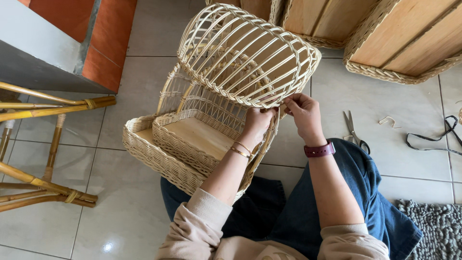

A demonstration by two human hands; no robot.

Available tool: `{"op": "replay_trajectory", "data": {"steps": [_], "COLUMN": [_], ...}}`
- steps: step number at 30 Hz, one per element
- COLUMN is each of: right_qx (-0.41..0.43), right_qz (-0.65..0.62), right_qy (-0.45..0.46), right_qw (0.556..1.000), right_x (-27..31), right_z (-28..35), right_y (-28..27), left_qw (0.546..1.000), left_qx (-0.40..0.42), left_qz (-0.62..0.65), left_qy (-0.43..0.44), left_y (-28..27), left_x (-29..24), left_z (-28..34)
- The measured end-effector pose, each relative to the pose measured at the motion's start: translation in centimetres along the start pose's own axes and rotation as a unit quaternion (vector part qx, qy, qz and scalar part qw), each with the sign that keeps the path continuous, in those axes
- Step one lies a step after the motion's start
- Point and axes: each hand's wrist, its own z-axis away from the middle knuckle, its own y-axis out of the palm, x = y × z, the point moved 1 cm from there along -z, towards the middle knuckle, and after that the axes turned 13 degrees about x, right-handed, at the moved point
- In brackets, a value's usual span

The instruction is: The person assembles a multi-tiered wicker basket by hand, threading and tying thin strips of material to secure the curved shelves to the frame.

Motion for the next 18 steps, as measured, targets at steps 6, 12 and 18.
{"op": "replay_trajectory", "data": {"steps": [6, 12, 18], "right_qx": [0.019, 0.040, 0.075], "right_qz": [-0.048, -0.057, -0.051], "right_qy": [0.021, -0.009, -0.004], "right_qw": [0.998, 0.998, 0.996], "right_x": [1.7, 1.6, 2.7], "right_z": [0.6, 1.0, 1.8], "right_y": [1.0, 1.8, 1.5], "left_qw": [0.998, 0.998, 0.996], "left_qx": [-0.002, 0.017, 0.041], "left_qz": [-0.010, -0.024, 0.004], "left_qy": [0.061, 0.054, 0.077], "left_y": [0.6, -0.3, 0.1], "left_x": [-4.0, -1.9, -5.1], "left_z": [2.0, 1.1, 2.1]}}
